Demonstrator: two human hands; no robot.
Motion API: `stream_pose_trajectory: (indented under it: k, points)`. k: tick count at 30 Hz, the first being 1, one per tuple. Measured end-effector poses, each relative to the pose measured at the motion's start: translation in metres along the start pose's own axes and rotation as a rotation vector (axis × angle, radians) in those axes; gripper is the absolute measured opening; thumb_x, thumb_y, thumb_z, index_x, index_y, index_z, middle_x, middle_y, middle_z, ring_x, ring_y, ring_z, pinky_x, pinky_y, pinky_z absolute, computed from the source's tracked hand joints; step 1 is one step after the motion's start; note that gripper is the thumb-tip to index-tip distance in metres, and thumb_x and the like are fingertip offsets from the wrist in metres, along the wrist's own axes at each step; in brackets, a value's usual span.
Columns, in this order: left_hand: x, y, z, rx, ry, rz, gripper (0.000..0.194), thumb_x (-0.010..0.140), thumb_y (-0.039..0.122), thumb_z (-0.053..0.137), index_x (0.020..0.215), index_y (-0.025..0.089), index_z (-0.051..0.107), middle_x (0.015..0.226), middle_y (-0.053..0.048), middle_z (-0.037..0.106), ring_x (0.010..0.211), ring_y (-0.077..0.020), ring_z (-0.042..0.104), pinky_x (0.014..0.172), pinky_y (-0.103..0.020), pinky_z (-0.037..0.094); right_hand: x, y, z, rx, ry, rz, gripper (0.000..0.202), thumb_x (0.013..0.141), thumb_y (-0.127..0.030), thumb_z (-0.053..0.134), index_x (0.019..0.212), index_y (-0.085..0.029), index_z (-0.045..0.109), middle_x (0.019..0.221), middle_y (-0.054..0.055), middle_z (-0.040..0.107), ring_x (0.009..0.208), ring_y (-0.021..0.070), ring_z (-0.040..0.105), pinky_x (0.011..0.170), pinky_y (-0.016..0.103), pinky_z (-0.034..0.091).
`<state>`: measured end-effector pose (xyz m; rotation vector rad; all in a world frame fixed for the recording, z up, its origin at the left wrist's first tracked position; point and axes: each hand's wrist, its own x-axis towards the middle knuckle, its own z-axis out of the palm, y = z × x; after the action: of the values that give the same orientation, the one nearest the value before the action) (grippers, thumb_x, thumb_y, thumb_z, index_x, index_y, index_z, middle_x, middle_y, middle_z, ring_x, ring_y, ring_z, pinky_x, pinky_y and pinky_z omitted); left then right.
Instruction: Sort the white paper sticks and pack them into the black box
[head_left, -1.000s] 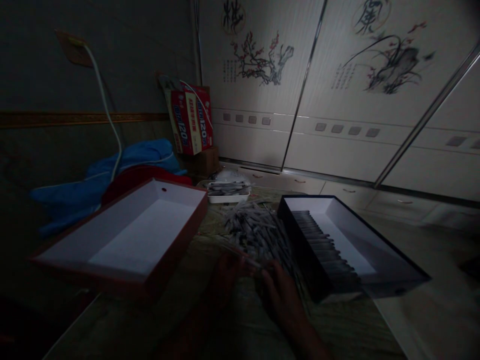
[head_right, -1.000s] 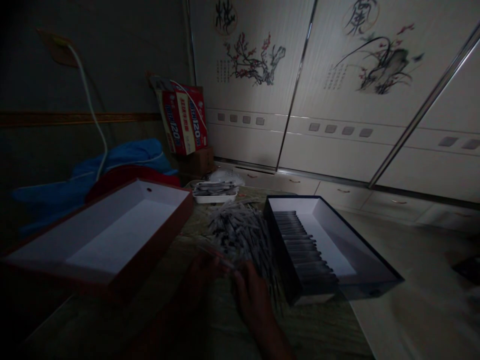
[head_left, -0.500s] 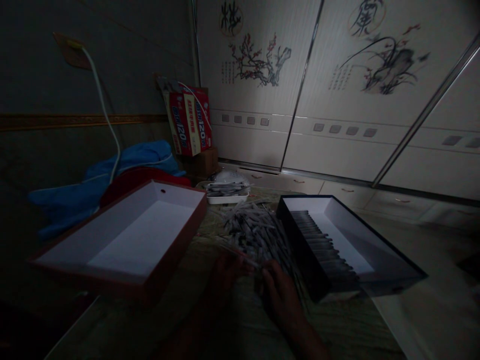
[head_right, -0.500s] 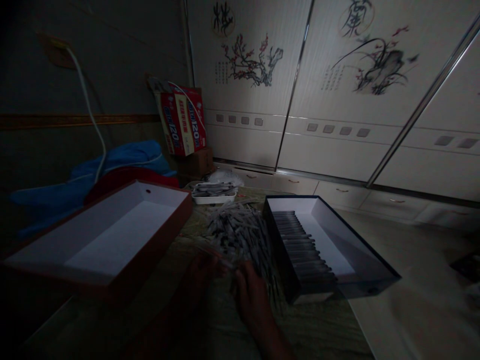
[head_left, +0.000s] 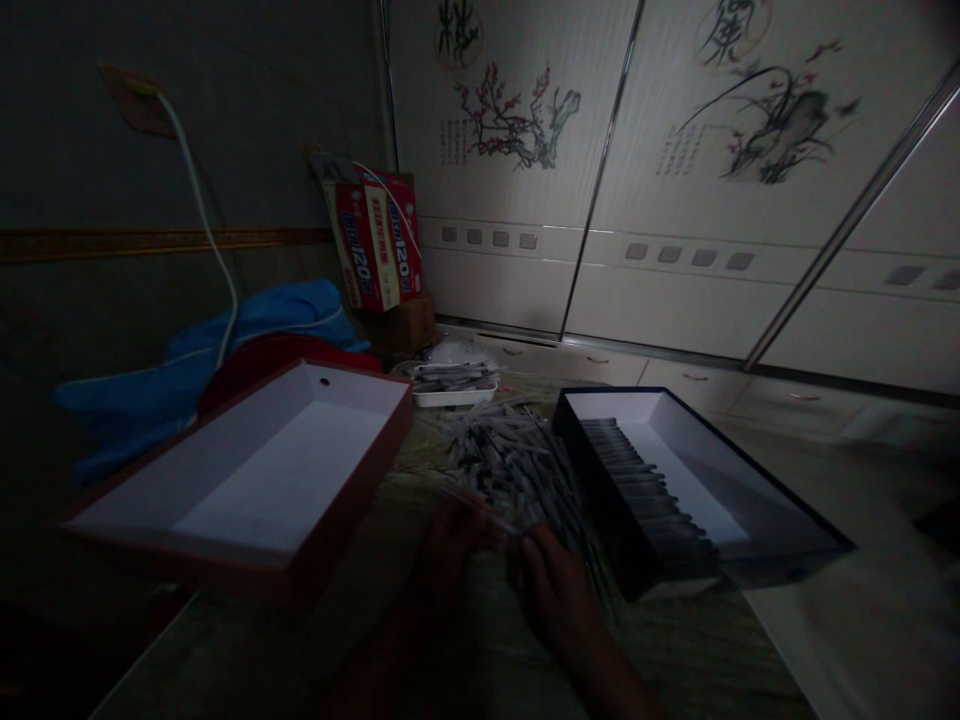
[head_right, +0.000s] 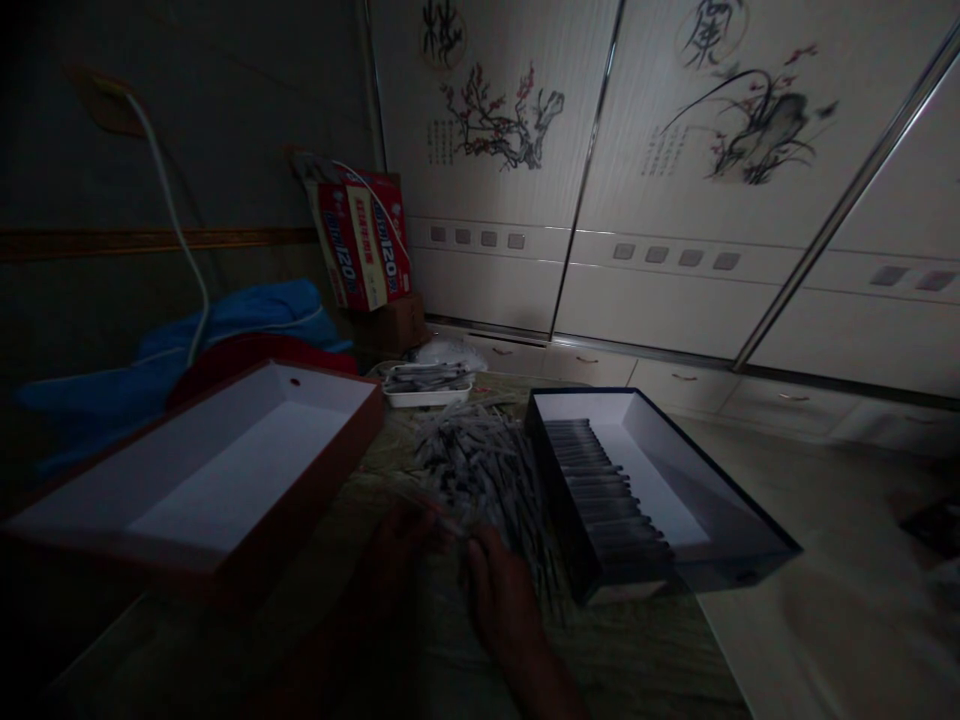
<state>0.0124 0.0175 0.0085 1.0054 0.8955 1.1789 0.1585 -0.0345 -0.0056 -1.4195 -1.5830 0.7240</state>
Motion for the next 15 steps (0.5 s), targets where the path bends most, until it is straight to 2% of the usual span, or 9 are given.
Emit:
stream_pose_trajectory:
  k: [6,8,12,15]
  points:
    - [0.0027,-0.0031,-0.0015,0.005,-0.054,0.027,0.02,0.071,0.033,0.062,0.076,0.014,0.061,0.062,-0.002,0.067,0.058,-0.016,0.061,0.062,-0.029,0.049,-0.0009,-0.0026,0.0011,0.123,0.039,0.051,0.039,0.087,-0.05,0.033,0.069,-0.019,0.05,0.056,-0.002,0.05,0.05,0.011,0.047,0.049,0.02,0.036]
    - [0.0029,-0.0024,-0.0017,0.022,-0.045,0.027,0.019,0.07,0.033,0.063,0.075,0.014,0.061,0.061,-0.001,0.066,0.057,-0.0159,0.061,0.061,-0.028,0.049,-0.0011,-0.0013,0.0029,0.236,-0.005,0.131,0.043,0.085,-0.053,0.034,0.062,-0.019,0.047,0.049,-0.003,0.047,0.043,0.0093,0.043,0.042,0.019,0.033]
    - [0.0011,0.0027,0.0003,0.051,-0.066,0.043,0.018,0.069,0.032,0.064,0.073,0.014,0.061,0.059,-0.001,0.065,0.056,-0.0155,0.06,0.06,-0.028,0.048,-0.0006,0.0034,0.0067,0.61,-0.14,0.333,0.046,0.082,-0.058,0.036,0.058,-0.019,0.044,0.036,-0.006,0.041,0.027,0.0062,0.031,0.03,0.017,0.019]
    - [-0.0003,0.0047,0.0017,0.051,-0.09,0.039,0.02,0.069,0.033,0.064,0.073,0.014,0.061,0.059,-0.001,0.065,0.056,-0.016,0.06,0.06,-0.028,0.048,0.0001,0.0026,0.0063,0.713,-0.175,0.394,0.045,0.082,-0.057,0.037,0.059,-0.019,0.045,0.035,-0.007,0.041,0.026,0.0063,0.028,0.029,0.017,0.016]
